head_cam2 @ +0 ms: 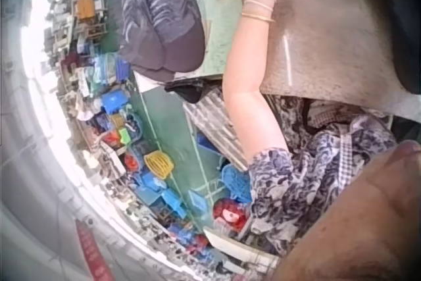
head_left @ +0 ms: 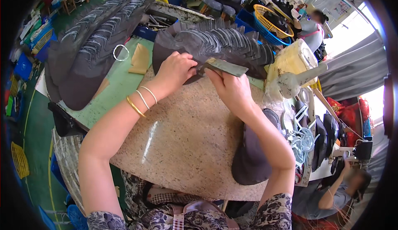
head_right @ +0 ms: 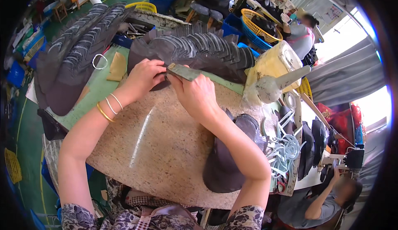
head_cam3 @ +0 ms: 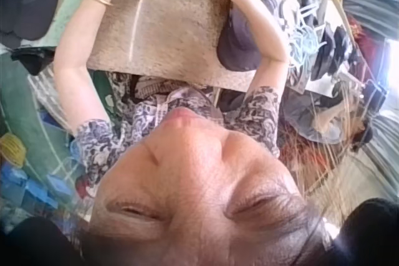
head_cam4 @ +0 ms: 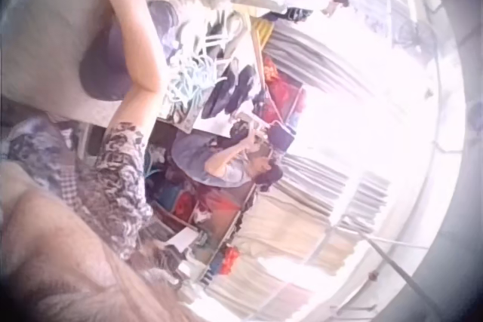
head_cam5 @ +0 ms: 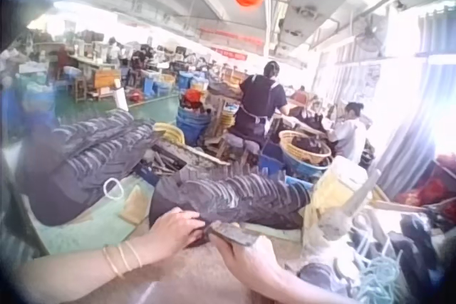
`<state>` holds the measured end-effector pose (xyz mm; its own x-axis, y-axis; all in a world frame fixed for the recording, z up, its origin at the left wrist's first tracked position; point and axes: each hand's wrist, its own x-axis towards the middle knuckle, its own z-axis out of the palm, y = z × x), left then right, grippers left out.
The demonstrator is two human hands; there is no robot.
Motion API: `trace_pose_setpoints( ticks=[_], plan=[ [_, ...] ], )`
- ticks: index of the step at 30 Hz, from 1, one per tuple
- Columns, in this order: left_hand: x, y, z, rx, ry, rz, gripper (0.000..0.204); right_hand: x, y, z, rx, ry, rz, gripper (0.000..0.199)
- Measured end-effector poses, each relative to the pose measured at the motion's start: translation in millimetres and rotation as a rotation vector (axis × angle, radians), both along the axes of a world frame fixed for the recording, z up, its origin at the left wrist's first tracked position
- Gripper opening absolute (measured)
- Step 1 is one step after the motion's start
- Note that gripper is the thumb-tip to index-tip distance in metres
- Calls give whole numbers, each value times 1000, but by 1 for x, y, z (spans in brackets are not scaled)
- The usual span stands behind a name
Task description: The person aligns and hammers shoe upper components together by hand on a stone work surface, handling several black leather or synthetic parts one by one. The person also moves stacks of completed or in-progress components to and from the work area.
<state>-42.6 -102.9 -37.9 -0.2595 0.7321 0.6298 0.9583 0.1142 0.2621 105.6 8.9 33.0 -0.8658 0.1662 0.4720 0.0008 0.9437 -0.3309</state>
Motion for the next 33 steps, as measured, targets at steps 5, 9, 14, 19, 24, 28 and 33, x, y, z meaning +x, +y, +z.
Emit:
trace_pose_setpoints(
  ticks=[5, 9, 14, 19, 24, 28, 33],
  plan=[
    [-42, -37, 44, 287, -349, 205, 22, -37, 0, -33, 110, -187, -147, 28],
    [-68, -146, 120, 577, -242, 336, 29, -45, -4, -26, 84, -226, -183, 28],
    [80, -194, 171, 15, -200, 343, 19, -40, 6, -10, 10, -407, -292, 36],
    [208, -183, 57, -424, -84, -338, 32, 23, -25, 21, -175, -161, -28, 31],
    [178, -152, 31, -373, 32, -398, 18, 140, -76, 30, -291, -177, -56, 17],
    [146, -126, 18, -315, -56, -419, 51, 195, -100, 10, -265, -179, 117, 15],
    [134, -118, 35, -672, -296, -545, 48, 208, -114, -18, -396, -258, 179, 14]
  ],
)
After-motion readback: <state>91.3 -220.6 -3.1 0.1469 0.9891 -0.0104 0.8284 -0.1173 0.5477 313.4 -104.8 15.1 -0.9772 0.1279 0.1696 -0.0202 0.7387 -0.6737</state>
